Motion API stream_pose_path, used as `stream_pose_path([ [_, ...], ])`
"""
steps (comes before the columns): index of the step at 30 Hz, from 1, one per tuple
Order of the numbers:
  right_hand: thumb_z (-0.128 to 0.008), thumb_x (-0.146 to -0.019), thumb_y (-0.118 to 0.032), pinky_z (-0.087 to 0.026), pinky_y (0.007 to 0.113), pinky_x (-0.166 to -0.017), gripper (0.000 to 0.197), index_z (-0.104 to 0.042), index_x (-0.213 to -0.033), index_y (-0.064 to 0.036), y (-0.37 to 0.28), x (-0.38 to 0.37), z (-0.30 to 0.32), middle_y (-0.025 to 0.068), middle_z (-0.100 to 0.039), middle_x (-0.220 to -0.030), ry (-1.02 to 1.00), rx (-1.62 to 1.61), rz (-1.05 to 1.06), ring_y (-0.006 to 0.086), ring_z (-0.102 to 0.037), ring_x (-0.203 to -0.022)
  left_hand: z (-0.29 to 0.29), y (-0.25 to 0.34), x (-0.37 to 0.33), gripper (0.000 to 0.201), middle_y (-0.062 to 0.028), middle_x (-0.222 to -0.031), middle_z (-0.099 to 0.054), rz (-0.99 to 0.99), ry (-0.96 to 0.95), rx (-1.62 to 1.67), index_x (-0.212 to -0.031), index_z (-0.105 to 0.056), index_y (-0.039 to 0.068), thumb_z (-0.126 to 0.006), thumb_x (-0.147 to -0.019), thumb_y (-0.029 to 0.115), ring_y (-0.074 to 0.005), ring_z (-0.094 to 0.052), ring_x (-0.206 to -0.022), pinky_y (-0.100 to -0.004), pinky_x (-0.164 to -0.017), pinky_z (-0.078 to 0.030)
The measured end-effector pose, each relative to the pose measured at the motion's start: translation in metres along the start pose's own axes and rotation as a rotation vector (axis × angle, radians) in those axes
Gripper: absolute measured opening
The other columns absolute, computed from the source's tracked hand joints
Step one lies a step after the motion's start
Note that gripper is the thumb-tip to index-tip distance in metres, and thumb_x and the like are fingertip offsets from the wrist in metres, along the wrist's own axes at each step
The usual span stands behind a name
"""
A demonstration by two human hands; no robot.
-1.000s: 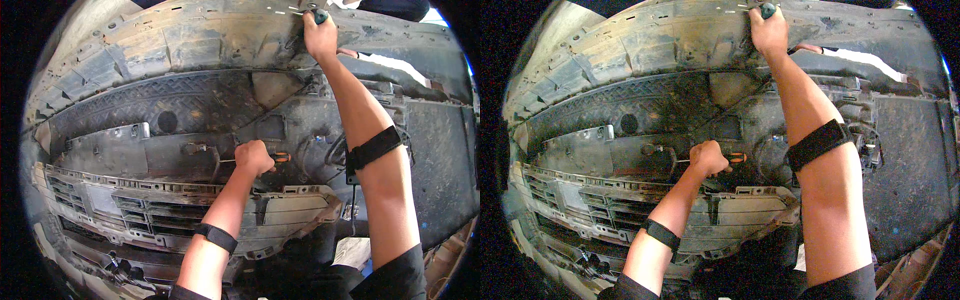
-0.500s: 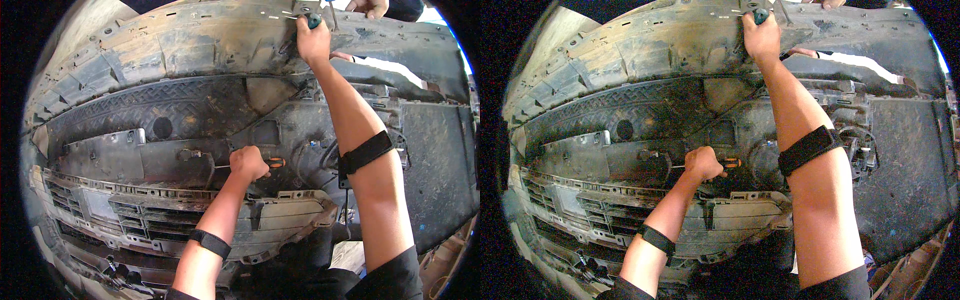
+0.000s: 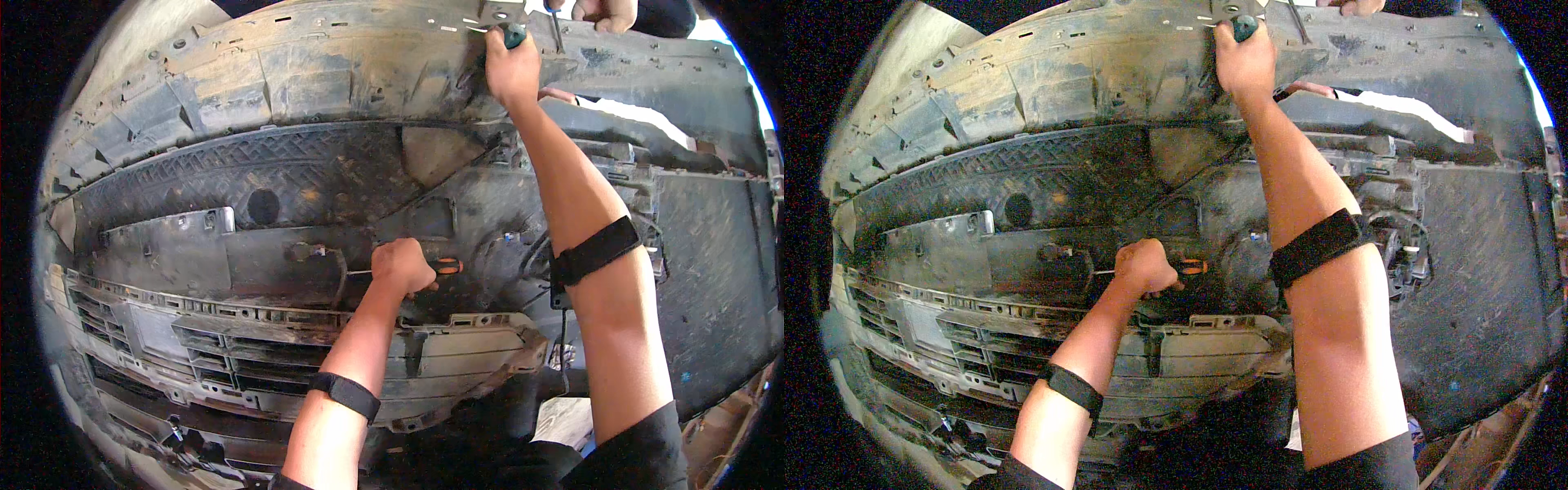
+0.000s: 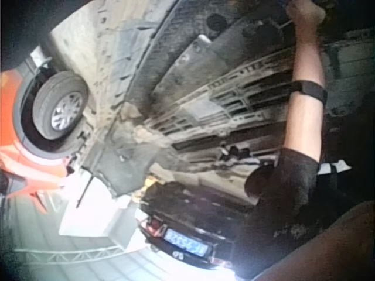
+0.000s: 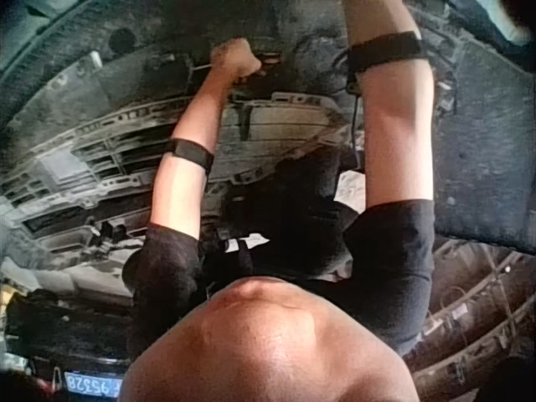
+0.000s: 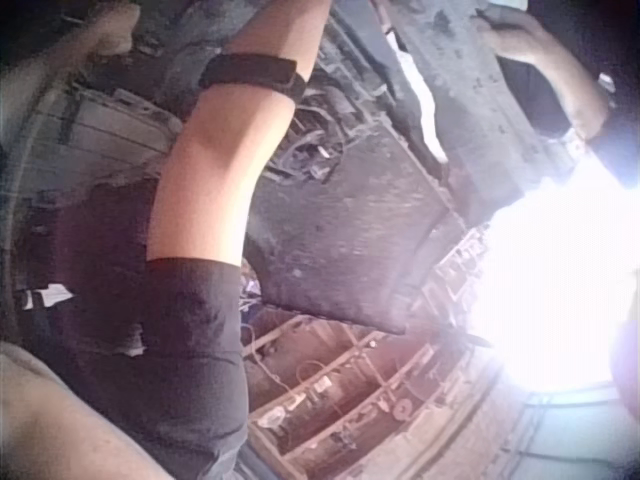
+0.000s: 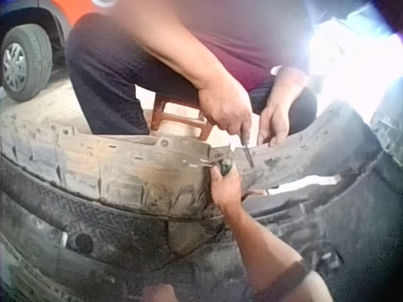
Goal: The person uses a screwdriver to pry and adjust clips on a detached car bumper while another person assists by holding the bumper steady. The hands work along the bumper's edge, manipulating fasteners and plastic sections.
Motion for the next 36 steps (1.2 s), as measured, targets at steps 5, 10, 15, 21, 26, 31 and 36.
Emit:
stream_pose_path([
  [5, -0.062, -0.081, -0.031, -0.047, 0.044, -0.083, 0.039, -0.059, -0.099, 0.0038, 0.003, -0.004, -0.001, 0.0257, -0.065, -0.092, 0.0, 0.05, 0.008, 0.04, -0.062, -0.092, 0.006, 0.002, 0.006, 0.029, -0.0057, -0.064, -0.069, -0.02, 0.113, -0.016, -0.078, -0.074, 0.005, -0.081, -0.064, 0.03, -0.0182, -0.069, -0.067, -0.0299, -0.072, -0.052],
  [10, -0.06, -0.084, -0.032, -0.048, 0.04, -0.079, 0.039, -0.06, -0.094, 0.0058, 0.003, -0.006, 0.0, 0.0237, -0.066, -0.085, 0.002, 0.112, 0.036, 0.0323, -0.065, -0.084, 0.001, -0.002, 0.001, 0.038, -0.015, -0.096, -0.07, -0.037, 0.124, -0.02, -0.088, -0.073, 0.003, -0.08, -0.062, 0.03, -0.0282, -0.067, -0.094, -0.0363, -0.084, -0.052],
  [15, -0.06, -0.081, -0.042, -0.047, 0.046, -0.085, 0.052, -0.062, -0.095, 0.0081, 0.01, -0.022, 0.002, 0.0317, -0.064, -0.093, -0.154, 0.335, 0.021, 0.0444, -0.062, -0.095, -0.004, -0.005, 0.0, 0.042, -0.0152, -0.098, -0.07, -0.079, 0.175, -0.002, -0.091, -0.073, 0.004, -0.082, -0.06, 0.031, -0.0291, -0.067, -0.095, -0.0376, -0.084, -0.052],
  [21, -0.061, -0.084, -0.039, -0.058, 0.036, -0.058, 0.048, -0.061, -0.096, 0.0077, 0.008, -0.05, 0.007, 0.0121, -0.065, -0.087, -0.519, 0.459, -0.171, 0.0217, -0.064, -0.071, -0.006, -0.008, 0.004, 0.034, -0.0128, -0.093, -0.071, -0.087, 0.233, 0.004, -0.087, -0.074, 0.005, -0.082, -0.061, 0.027, -0.0268, -0.068, -0.092, -0.0359, -0.078, -0.053],
  [26, -0.058, -0.087, -0.043, -0.052, 0.023, -0.052, 0.039, -0.064, -0.095, -0.0058, -0.01, -0.05, 0.012, 0.0004, -0.066, -0.075, -0.837, 0.421, -0.407, 0.0093, -0.057, -0.061, -0.012, -0.007, 0.003, 0.029, -0.0117, -0.092, -0.071, -0.077, 0.357, -0.008, -0.087, -0.075, 0.007, -0.08, -0.063, 0.023, -0.0254, -0.069, -0.089, -0.0351, -0.077, -0.054],
  [31, -0.054, -0.088, -0.044, -0.035, 0.022, -0.042, 0.035, -0.063, -0.086, -0.0101, -0.033, -0.056, 0.002, -0.0018, -0.06, -0.065, -0.979, 0.674, -0.199, 0.0053, -0.045, -0.048, -0.011, -0.006, 0.001, 0.025, -0.0109, -0.092, -0.072, -0.08, 0.345, -0.011, -0.086, -0.075, 0.009, -0.078, -0.066, 0.021, -0.0235, -0.069, -0.088, -0.0338, -0.077, -0.054],
  [36, -0.055, -0.089, -0.046, -0.029, 0.024, -0.04, 0.038, -0.057, -0.083, -0.0089, -0.023, -0.063, -0.006, -0.0013, -0.053, -0.061, -0.998, 0.634, -0.254, 0.0061, -0.035, -0.044, -0.01, -0.008, 0.011, 0.032, -0.0096, -0.101, -0.07, -0.144, 0.281, -0.096, -0.096, -0.073, 0.008, -0.078, -0.069, 0.025, -0.0227, -0.067, -0.096, -0.0333, -0.082, -0.052],
])
Point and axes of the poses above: each hand's wrist, its own x-axis away from the middle knuckle, its own z-axis out of the back of the hand, y = z × x, the point moved 4 cm from there along -x, towards the middle knuckle
